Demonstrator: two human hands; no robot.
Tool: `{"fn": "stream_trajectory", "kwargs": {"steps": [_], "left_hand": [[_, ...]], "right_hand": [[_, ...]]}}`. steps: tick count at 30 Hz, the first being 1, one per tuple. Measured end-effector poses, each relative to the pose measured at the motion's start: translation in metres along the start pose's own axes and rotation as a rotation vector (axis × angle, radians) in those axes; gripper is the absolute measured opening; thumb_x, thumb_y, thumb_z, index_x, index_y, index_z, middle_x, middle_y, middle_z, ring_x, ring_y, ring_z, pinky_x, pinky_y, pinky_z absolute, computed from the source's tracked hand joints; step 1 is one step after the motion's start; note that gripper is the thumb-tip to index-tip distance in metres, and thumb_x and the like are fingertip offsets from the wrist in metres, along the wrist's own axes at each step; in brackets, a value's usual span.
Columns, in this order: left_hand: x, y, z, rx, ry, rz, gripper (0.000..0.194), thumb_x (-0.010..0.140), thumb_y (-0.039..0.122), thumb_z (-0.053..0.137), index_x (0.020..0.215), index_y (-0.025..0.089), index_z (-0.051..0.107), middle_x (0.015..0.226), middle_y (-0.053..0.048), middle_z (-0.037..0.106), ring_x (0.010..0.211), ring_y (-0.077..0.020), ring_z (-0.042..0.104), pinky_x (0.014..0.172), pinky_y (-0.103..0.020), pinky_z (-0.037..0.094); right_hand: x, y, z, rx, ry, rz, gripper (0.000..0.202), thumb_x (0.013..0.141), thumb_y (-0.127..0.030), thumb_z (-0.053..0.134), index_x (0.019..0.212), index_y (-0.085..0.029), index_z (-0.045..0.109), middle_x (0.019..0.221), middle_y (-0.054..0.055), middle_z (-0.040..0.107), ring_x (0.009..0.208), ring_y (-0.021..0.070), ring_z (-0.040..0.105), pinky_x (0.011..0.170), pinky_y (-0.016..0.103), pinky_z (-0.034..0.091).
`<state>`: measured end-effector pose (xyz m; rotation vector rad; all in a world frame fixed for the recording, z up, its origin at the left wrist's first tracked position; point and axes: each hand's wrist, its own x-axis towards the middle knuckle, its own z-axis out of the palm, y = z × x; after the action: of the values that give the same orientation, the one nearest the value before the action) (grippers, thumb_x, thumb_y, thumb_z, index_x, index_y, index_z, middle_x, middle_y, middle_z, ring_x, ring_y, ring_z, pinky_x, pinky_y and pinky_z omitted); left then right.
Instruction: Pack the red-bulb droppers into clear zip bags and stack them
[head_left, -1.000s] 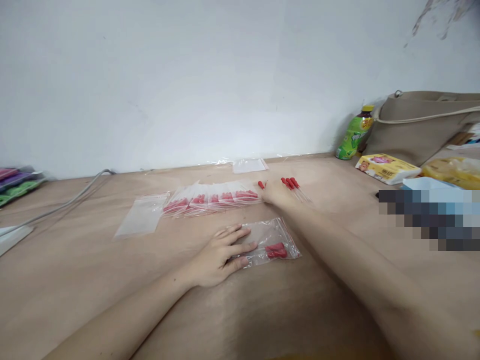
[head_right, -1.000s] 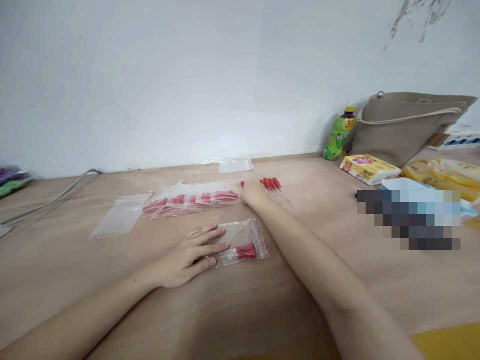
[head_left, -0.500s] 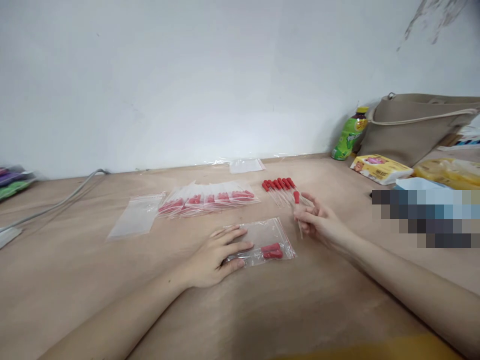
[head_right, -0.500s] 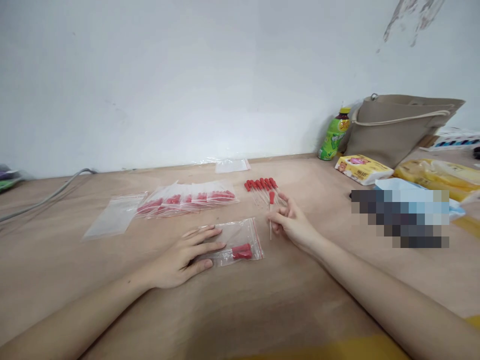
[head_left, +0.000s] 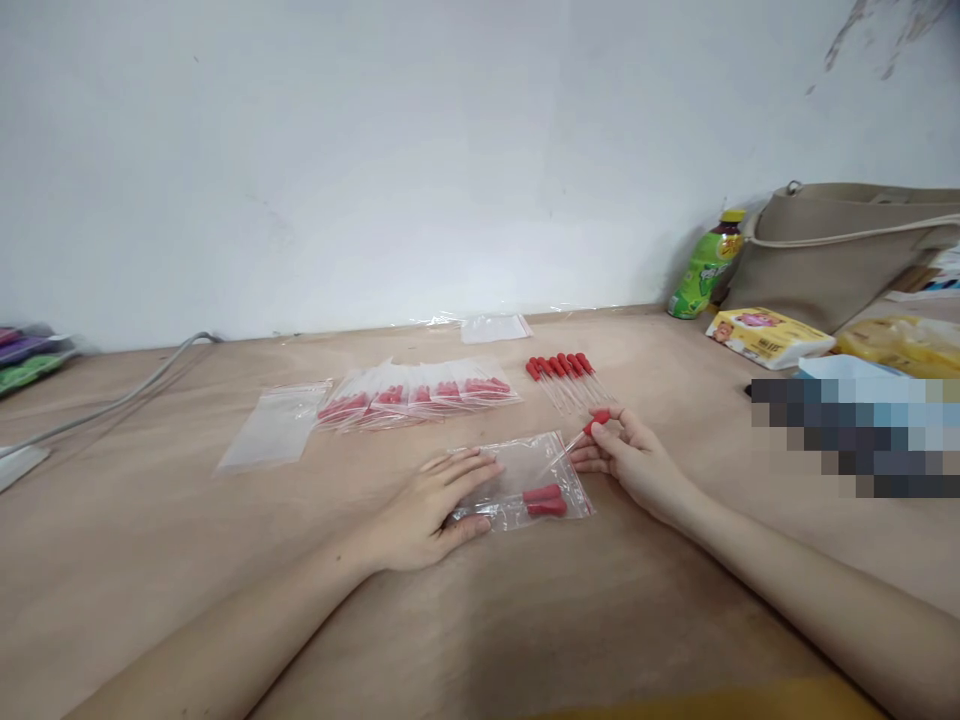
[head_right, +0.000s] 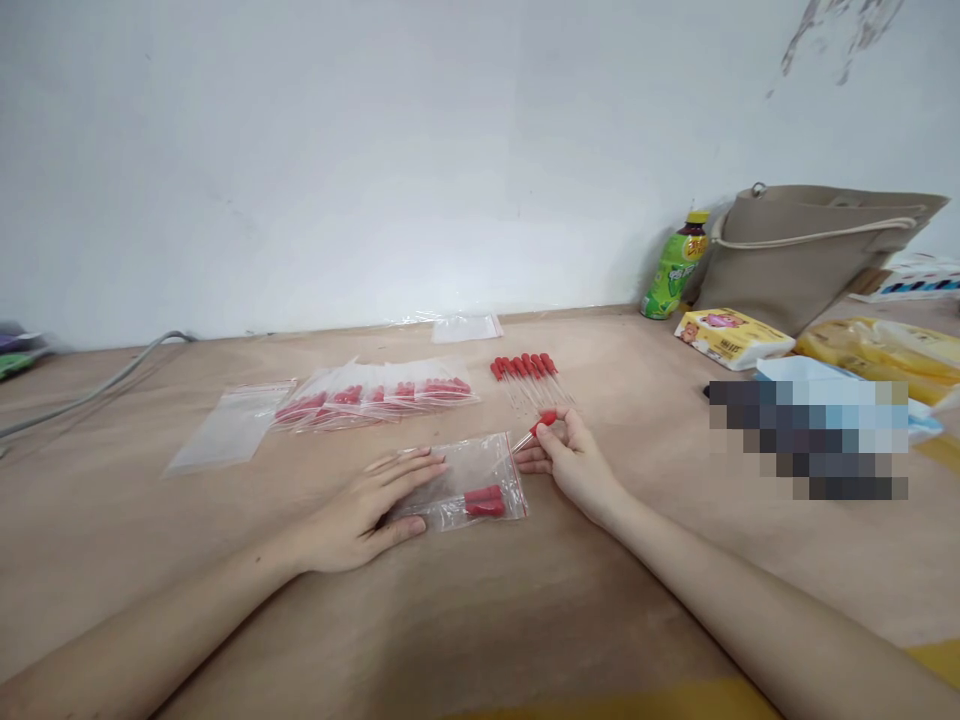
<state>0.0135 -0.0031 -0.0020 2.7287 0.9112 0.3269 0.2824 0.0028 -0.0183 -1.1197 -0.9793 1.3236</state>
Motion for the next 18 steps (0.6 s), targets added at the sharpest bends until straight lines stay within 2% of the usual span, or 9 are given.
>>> {"fn": "stream_trajectory", "kwargs": {"steps": [2, 5, 7, 9, 11, 12, 15, 18], "left_hand": [[0.0, 0.0, 0.0, -0.006, -0.001, -0.004, 0.051, 0.091, 0.04, 0.044, 0.137, 0.027, 0.029, 0.139, -0.006, 0.037, 0.13, -0.0237, 0.03, 0.104, -0.044, 0.028], [0.0, 0.001, -0.001, -0.007, -0.007, -0.013, 0.051, 0.091, 0.04, 0.044, 0.138, 0.027, 0.029, 0.139, -0.005, 0.037, 0.13, -0.0236, 0.03, 0.105, -0.044, 0.027], [0.0, 0.001, -0.001, -0.005, -0.007, -0.016, 0.052, 0.09, 0.041, 0.045, 0.138, 0.028, 0.028, 0.14, -0.005, 0.036, 0.13, -0.0238, 0.03, 0.105, -0.044, 0.027], [0.0, 0.0, 0.0, -0.006, -0.004, -0.014, 0.052, 0.09, 0.041, 0.045, 0.138, 0.028, 0.028, 0.14, -0.005, 0.036, 0.13, -0.0237, 0.03, 0.105, -0.044, 0.027], [-0.001, 0.0, 0.0, -0.01, -0.003, -0.012, 0.052, 0.09, 0.041, 0.045, 0.138, 0.027, 0.029, 0.14, -0.005, 0.036, 0.13, -0.0236, 0.03, 0.105, -0.043, 0.027], [-0.001, 0.0, 0.0, -0.012, -0.003, -0.013, 0.052, 0.09, 0.041, 0.044, 0.138, 0.027, 0.029, 0.14, -0.005, 0.037, 0.13, -0.0237, 0.03, 0.105, -0.043, 0.027], [0.0, 0.001, 0.0, -0.009, 0.0, -0.016, 0.052, 0.09, 0.042, 0.045, 0.138, 0.026, 0.029, 0.14, -0.005, 0.036, 0.13, -0.0239, 0.03, 0.105, -0.043, 0.027], [0.0, 0.001, 0.0, -0.002, 0.004, -0.019, 0.052, 0.09, 0.041, 0.045, 0.137, 0.026, 0.029, 0.14, -0.005, 0.036, 0.13, -0.023, 0.029, 0.106, -0.042, 0.027]], "right_hand": [[0.0, -0.002, -0.007, -0.088, -0.07, 0.029, 0.044, 0.063, -0.043, 0.069, 0.091, -0.021, 0.044, 0.069, -0.003, 0.058, 0.059, 0.0107, 0.059, 0.061, 0.028, 0.05], [0.002, -0.007, -0.02, -0.379, -0.267, 0.08, 0.035, 0.065, -0.041, 0.068, 0.088, -0.016, 0.058, 0.065, -0.002, 0.056, 0.053, 0.0078, 0.051, 0.052, 0.023, 0.043], [0.004, -0.01, -0.025, -0.578, -0.355, -0.004, 0.031, 0.068, -0.039, 0.066, 0.089, -0.017, 0.065, 0.06, -0.003, 0.052, 0.053, 0.0083, 0.046, 0.05, 0.023, 0.039], [0.005, -0.01, -0.025, -0.698, -0.389, -0.184, 0.024, 0.069, -0.035, 0.065, 0.087, -0.019, 0.069, 0.064, -0.001, 0.052, 0.058, 0.0097, 0.046, 0.054, 0.023, 0.038], [0.006, -0.007, -0.021, -0.745, -0.405, -0.313, 0.019, 0.07, -0.031, 0.064, 0.084, -0.02, 0.071, 0.069, 0.0, 0.052, 0.062, 0.01, 0.045, 0.057, 0.024, 0.038], [0.005, -0.005, -0.018, -0.75, -0.406, -0.325, 0.019, 0.071, -0.03, 0.063, 0.084, -0.019, 0.071, 0.069, 0.0, 0.051, 0.059, 0.0095, 0.044, 0.055, 0.024, 0.037], [0.002, 0.0, -0.011, -0.718, -0.388, -0.244, 0.026, 0.072, -0.033, 0.062, 0.091, -0.017, 0.068, 0.06, -0.003, 0.049, 0.05, 0.0078, 0.038, 0.048, 0.022, 0.031], [-0.003, -0.003, -0.008, -0.587, -0.432, -0.127, 0.037, 0.073, -0.038, 0.061, 0.102, -0.016, 0.064, 0.068, 0.0, 0.059, 0.055, 0.009, 0.046, 0.051, 0.022, 0.036]]}}
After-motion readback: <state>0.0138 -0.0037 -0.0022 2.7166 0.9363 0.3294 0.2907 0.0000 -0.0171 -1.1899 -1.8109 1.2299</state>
